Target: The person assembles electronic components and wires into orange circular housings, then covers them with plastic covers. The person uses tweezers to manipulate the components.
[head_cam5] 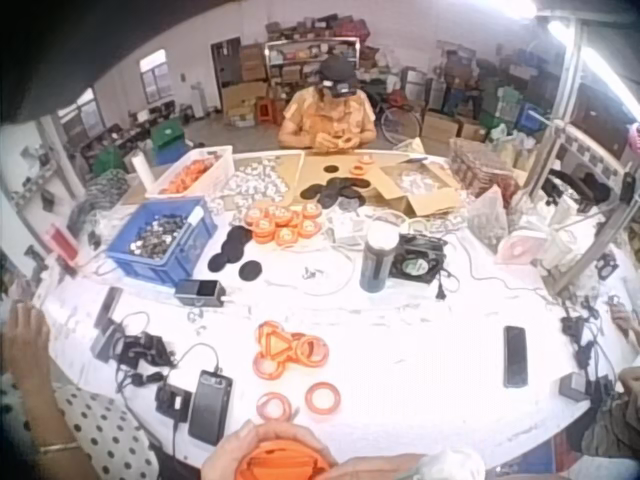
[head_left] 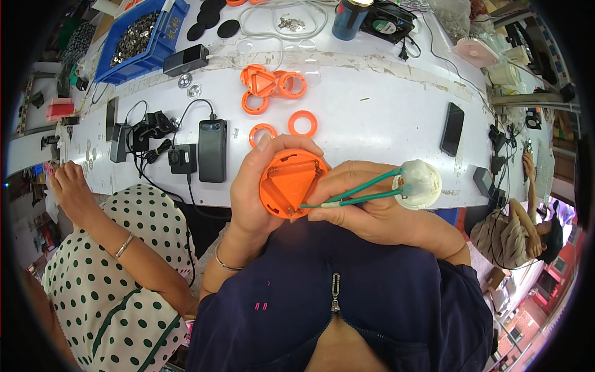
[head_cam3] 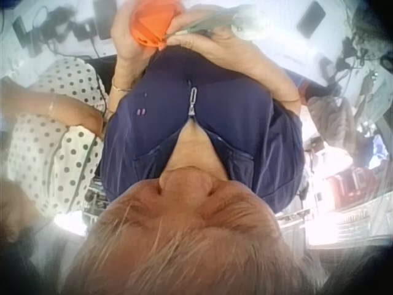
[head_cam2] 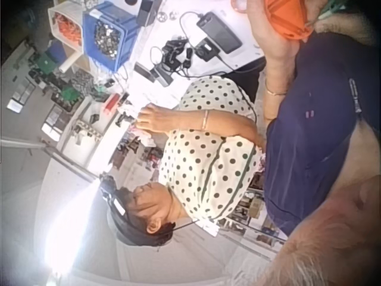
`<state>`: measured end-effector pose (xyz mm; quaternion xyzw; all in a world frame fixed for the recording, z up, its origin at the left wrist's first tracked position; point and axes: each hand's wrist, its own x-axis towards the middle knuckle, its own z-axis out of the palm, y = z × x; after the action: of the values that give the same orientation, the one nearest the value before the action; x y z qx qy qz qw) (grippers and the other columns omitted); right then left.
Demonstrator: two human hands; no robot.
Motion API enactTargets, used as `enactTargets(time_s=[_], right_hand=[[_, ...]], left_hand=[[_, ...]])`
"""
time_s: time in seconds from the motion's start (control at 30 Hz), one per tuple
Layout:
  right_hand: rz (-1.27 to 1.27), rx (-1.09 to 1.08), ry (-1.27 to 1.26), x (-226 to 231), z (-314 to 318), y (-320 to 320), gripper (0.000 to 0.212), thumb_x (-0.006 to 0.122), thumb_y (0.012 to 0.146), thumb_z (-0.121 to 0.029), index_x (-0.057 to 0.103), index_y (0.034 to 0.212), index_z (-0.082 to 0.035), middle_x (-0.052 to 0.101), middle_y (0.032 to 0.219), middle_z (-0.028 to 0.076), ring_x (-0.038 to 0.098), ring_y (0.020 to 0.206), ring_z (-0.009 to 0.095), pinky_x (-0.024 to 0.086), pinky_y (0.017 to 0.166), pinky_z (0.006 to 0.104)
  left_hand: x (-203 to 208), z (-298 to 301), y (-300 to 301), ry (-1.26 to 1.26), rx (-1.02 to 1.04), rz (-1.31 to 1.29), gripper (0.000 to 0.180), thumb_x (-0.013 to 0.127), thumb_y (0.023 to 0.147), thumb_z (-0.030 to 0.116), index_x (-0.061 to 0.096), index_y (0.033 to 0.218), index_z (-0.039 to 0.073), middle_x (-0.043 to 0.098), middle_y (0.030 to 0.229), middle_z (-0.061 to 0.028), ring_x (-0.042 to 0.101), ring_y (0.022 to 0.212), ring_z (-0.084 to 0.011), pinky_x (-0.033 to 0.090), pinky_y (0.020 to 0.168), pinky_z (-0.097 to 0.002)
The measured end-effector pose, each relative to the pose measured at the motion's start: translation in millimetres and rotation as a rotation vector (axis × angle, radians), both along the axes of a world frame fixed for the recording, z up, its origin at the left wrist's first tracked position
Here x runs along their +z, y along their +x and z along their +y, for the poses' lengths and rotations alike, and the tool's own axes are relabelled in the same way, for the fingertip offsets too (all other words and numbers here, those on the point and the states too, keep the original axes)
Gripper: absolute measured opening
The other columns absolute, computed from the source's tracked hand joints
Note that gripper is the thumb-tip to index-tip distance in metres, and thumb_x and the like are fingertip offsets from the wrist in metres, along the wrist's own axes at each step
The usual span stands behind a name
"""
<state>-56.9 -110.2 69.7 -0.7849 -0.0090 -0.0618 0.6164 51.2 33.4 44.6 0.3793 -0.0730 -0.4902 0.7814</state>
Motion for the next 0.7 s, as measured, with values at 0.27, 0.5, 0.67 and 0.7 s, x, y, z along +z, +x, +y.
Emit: enactTargets(time_s=[0.27, 0.5, 0.67, 0.7], right_hand=[[0.041, 0.036, -0.058, 2.1, -0.2, 4.6, 0.015, 0.073, 0.078, -0.017, 0.066, 0.086, -0.007, 0.065, 0.082, 0.006, 0.064, 0.074, 0.024, 0.051, 0.065, 0.0317], [-0.133, -0.089, 0.006, -6.6, 8.0, 4.9, 0.011, 0.073, 0.077, -0.010, 0.065, 0.083, -0.007, 0.063, 0.076, 0.007, 0.062, 0.065, 0.021, 0.049, 0.059, 0.0284], [0.304, -0.091, 0.255, 8.5, 5.7, 5.1, 0.006, 0.069, 0.081, -0.005, 0.065, 0.083, -0.003, 0.062, 0.073, 0.007, 0.060, 0.061, 0.013, 0.047, 0.055, 0.0260], [0.350, -0.100, 0.316, 9.2, 5.6, 4.6, 0.005, 0.068, 0.082, -0.005, 0.065, 0.084, -0.002, 0.062, 0.073, 0.006, 0.059, 0.061, 0.011, 0.046, 0.054, 0.0248]], left_hand=[[-0.7, -2.0, 1.5, -0.004, -0.034, -0.033, 0.052, 0.025, 0.100, 0.036, 0.054, 0.107, -0.006, 0.061, 0.096, -0.0141, 0.060, 0.083, -0.0168, 0.049, 0.075, -0.0279], [-5.6, -2.1, -1.3, 0.037, 0.020, -0.012, 0.050, 0.026, 0.101, 0.034, 0.055, 0.107, -0.005, 0.062, 0.092, -0.0130, 0.061, 0.081, -0.0157, 0.049, 0.073, -0.0269], [-6.3, -0.5, -0.9, 0.057, 0.028, 0.010, 0.049, 0.026, 0.101, 0.034, 0.056, 0.107, -0.005, 0.063, 0.092, -0.0135, 0.061, 0.081, -0.0162, 0.049, 0.073, -0.0271], [-7.0, -0.7, -0.9, 0.053, 0.027, 0.008, 0.049, 0.026, 0.101, 0.034, 0.055, 0.107, -0.005, 0.063, 0.092, -0.0137, 0.062, 0.081, -0.0163, 0.049, 0.073, -0.0272]])
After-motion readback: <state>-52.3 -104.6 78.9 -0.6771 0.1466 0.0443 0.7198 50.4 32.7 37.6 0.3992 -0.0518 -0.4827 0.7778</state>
